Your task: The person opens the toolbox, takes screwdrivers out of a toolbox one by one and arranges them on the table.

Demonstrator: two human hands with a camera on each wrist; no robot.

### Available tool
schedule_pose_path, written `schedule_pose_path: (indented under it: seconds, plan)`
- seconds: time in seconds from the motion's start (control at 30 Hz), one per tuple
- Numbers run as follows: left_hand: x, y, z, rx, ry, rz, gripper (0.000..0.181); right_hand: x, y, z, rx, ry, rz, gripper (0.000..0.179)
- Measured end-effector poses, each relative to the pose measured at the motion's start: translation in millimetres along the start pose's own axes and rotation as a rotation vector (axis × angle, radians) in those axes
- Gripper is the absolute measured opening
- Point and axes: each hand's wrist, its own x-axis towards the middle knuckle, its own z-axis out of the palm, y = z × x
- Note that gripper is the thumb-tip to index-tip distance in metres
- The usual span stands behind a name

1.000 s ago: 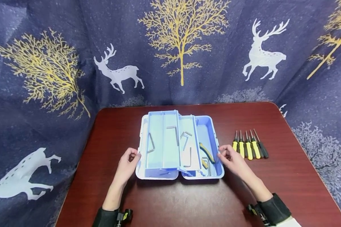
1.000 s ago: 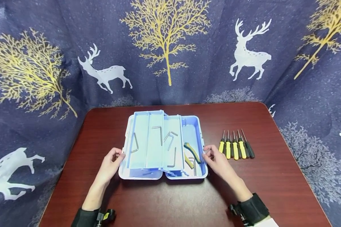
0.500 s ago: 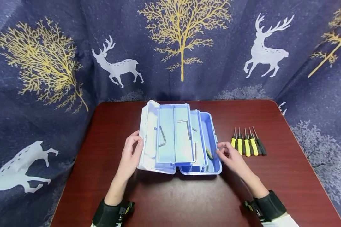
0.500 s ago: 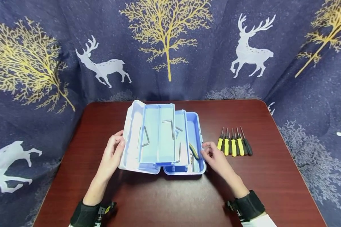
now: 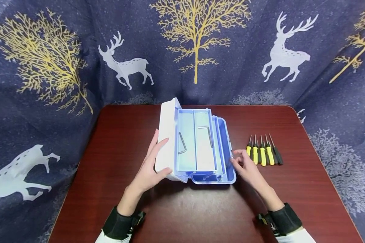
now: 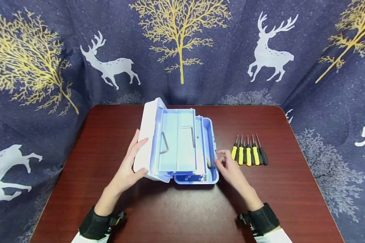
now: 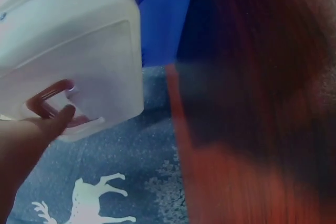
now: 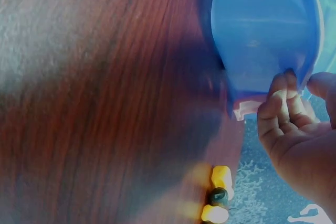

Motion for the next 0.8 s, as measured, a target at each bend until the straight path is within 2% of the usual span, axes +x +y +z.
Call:
schedule_pose_path:
  seconds: [0.13,0.23,0.37,0.43,0.5,0.57,0.63,0.7,0.8]
  plan:
    - [-1.1,-2.4,9.0,-0.067,-0.005,-0.001,0.104,0.9,0.9,-0.5,-0.012,0.005,0.007,0.046]
    - [-2.0,-3.2,13.7,-0.092,-0.002,0.009,0.112,1.7,0.5,-0.3,-0.025,-0.002,0.005,0.043]
    - [1.7,-1.6,15.2,-0.163,-0.031,0.002,0.119,1.1,0.0,1.3,-0.015,0.001,0.016,0.042]
    - [4.1,-0.1,15.7,-0.135,-0.051,-0.013,0.123,-0.3,0.1,2.5,-0.001,0.005,0.031,0.043]
    - [5.1,-0.2,16.6,-0.036,-0.063,-0.03,0.124,-1.3,0.5,3.9,0.018,0.006,0.044,0.045]
    - [4.6,-2.1,18.4,0.069,-0.07,-0.023,0.126,-1.7,0.7,4.8,0.033,0.006,0.049,0.046]
    - [3.6,-4.4,20.8,0.134,-0.071,-0.009,0.126,-1.3,1.2,5.2,0.033,0.005,0.046,0.046]
    - [2.8,-6.9,23.7,0.162,-0.058,0.018,0.127,-0.6,1.3,5.0,0.03,0.0,0.04,0.046]
    - [3.1,-8.9,29.2,0.148,-0.018,0.061,0.126,-0.1,0.5,4.8,0.047,-0.024,0.03,0.045]
